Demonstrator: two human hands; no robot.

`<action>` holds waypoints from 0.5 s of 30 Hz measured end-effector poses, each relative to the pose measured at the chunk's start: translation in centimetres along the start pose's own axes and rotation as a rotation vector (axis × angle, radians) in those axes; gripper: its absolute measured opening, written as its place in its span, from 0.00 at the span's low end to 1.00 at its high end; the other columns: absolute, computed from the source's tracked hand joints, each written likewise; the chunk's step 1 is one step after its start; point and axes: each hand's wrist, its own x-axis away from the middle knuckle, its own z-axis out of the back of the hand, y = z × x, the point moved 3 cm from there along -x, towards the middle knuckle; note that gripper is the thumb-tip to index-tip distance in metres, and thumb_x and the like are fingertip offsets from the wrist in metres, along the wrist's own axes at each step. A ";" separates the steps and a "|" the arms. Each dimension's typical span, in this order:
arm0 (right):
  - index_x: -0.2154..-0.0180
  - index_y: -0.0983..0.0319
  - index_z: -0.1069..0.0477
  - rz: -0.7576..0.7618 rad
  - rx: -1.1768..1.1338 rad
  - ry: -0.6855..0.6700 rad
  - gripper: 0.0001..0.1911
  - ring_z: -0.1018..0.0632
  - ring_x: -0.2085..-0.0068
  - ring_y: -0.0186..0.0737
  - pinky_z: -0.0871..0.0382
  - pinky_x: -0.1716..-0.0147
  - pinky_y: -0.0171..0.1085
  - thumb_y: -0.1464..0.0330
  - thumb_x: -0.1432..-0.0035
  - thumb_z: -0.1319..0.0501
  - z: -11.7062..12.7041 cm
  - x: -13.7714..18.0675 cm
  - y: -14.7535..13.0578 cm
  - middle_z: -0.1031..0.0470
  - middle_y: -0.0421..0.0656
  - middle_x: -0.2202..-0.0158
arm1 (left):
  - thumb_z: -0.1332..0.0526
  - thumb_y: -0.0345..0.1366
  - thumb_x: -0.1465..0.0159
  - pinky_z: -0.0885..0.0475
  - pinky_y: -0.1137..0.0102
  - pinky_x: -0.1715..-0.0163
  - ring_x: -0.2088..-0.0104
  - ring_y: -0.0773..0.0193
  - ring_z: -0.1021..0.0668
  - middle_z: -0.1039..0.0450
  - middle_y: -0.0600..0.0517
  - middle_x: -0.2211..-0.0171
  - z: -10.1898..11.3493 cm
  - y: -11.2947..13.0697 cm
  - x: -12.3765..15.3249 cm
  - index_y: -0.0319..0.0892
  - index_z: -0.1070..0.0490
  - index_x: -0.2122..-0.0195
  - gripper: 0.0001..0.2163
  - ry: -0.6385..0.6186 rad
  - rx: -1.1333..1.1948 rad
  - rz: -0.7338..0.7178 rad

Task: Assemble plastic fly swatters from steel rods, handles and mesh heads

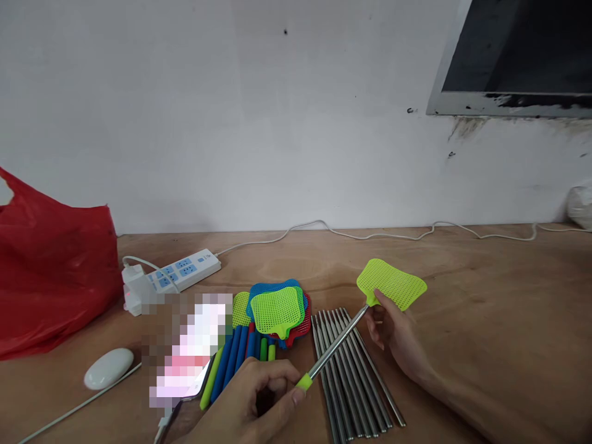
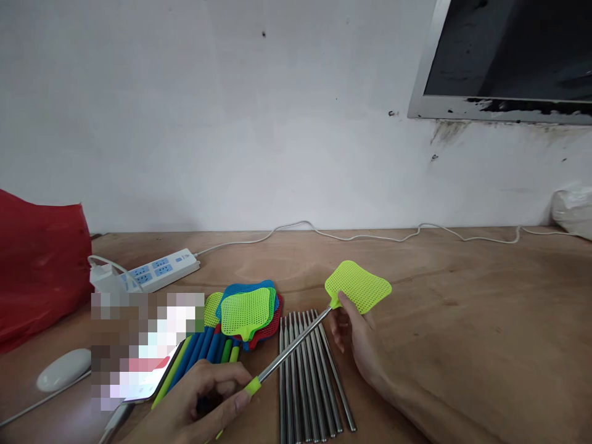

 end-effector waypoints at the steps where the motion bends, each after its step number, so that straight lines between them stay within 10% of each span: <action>1: 0.83 0.61 0.36 0.008 0.024 0.020 0.27 0.41 0.86 0.28 0.52 0.88 0.30 0.49 0.52 0.30 0.2 0.0 0.1 0.39 0.35 0.87 | 0.48 0.57 0.31 0.37 0.74 0.71 0.73 0.66 0.34 0.38 0.57 0.75 0.0 0.0 0.0 0.45 0.24 0.63 0.22 -0.002 -0.001 -0.005; 15: 0.81 0.60 0.40 -0.025 -0.049 -0.175 0.27 0.52 0.84 0.25 0.58 0.84 0.31 0.51 0.52 0.28 -0.4 0.0 -1.2 0.48 0.28 0.88 | 0.47 0.49 0.29 0.34 0.75 0.69 0.68 0.64 0.27 0.30 0.55 0.72 -0.1 0.3 0.2 0.45 0.25 0.62 0.17 0.047 -0.123 -0.068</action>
